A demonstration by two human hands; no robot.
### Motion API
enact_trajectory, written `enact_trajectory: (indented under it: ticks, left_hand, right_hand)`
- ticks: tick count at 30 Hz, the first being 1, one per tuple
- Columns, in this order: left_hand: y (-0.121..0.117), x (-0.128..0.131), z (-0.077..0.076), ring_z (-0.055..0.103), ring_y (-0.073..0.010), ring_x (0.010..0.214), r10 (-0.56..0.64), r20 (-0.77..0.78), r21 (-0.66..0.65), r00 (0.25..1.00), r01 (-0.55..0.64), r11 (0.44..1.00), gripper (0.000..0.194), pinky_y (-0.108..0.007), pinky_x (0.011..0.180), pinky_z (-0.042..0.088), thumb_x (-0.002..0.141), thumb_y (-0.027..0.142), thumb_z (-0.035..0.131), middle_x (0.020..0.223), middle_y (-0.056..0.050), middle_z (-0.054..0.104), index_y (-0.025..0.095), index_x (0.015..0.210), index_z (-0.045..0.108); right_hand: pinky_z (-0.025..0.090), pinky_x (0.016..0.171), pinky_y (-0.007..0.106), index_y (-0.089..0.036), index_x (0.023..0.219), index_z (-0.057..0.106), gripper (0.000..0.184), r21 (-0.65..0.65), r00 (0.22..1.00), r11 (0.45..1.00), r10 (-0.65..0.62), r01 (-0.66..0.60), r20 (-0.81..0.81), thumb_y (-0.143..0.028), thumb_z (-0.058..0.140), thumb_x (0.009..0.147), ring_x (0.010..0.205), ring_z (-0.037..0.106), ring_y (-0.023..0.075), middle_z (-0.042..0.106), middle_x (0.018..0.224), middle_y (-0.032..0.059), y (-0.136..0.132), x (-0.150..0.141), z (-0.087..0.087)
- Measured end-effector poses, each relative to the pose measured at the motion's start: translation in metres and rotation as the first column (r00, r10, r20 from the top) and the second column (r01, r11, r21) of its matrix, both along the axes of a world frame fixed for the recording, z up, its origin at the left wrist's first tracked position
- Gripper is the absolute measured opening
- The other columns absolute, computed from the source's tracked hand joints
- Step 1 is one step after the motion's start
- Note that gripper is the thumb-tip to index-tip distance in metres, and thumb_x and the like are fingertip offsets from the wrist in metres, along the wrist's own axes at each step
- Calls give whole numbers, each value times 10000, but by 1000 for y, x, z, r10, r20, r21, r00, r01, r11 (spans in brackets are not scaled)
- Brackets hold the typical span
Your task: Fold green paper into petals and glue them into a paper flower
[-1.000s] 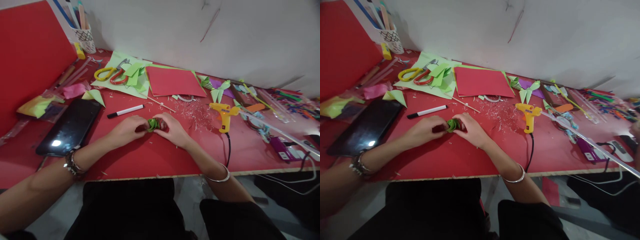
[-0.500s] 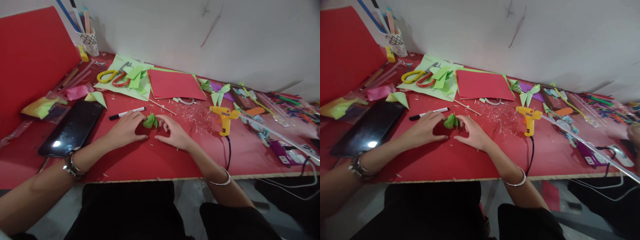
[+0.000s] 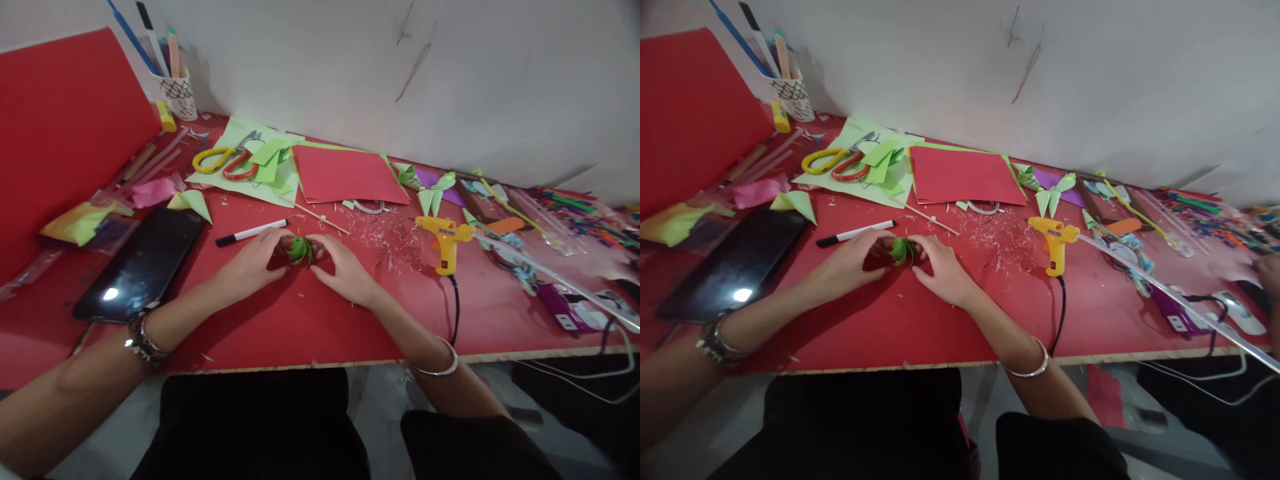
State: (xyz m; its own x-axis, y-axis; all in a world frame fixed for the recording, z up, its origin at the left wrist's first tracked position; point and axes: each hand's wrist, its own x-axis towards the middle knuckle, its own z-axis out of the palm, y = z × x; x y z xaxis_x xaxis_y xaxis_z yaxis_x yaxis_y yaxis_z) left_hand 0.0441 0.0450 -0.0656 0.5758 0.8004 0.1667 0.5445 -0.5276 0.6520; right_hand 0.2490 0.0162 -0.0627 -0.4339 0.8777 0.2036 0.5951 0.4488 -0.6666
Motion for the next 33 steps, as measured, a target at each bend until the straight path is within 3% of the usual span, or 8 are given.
enact_trajectory:
  ticks: [7, 13, 20, 25, 33]
  left_hand:
    - [-2, 0, 8, 423, -255, 1160, -44, -99, 64, 994, 51, 997, 456, -424, 965, 352, 735, 199, 554, 1219, -100, 492, 194, 1170, 419]
    - [0, -2, 6, 423, -286, 1177, -39, -153, 62, 987, 49, 997, 488, -463, 969, 324, 730, 227, 569, 1240, -101, 501, 215, 1193, 414]
    - [0, -1, 2, 483, -251, 1109, -51, -99, 59, 994, 57, 997, 457, -398, 940, 357, 742, 230, 563, 1181, -85, 544, 201, 1178, 430]
    - [1, 0, -1, 484, -252, 1099, -46, -118, 86, 992, 57, 995, 470, -429, 962, 311, 733, 209, 566, 1133, -65, 571, 213, 1181, 425]
    - [1, 2, -1, 539, -207, 965, -94, -37, 18, 995, 95, 995, 429, -332, 825, 426, 742, 160, 534, 1068, -76, 575, 173, 1159, 436]
  right_hand:
    - [404, 842, 399, -205, 1178, 409, 424, -9, 999, 1000, -19, 19, 40, -216, 559, 781, 842, 535, 168, 566, 970, 46, -1, 0, -1]
    - [408, 821, 402, -227, 1197, 376, 447, 33, 998, 999, -42, 40, 45, -227, 544, 783, 862, 523, 183, 537, 957, 48, -1, 1, -1]
    - [407, 827, 388, -226, 1174, 401, 400, 70, 998, 997, -38, 34, 55, -194, 499, 788, 906, 513, 187, 527, 997, 60, -3, -2, 2]
    - [374, 874, 419, -243, 1224, 367, 459, 70, 996, 998, -18, 11, 91, -221, 516, 790, 1013, 498, 218, 520, 1121, 74, -3, -4, 4]
    - [309, 922, 427, -245, 1233, 361, 453, 94, 989, 996, -11, -3, 147, -223, 509, 806, 1107, 467, 232, 522, 1185, 71, 1, -7, 3]
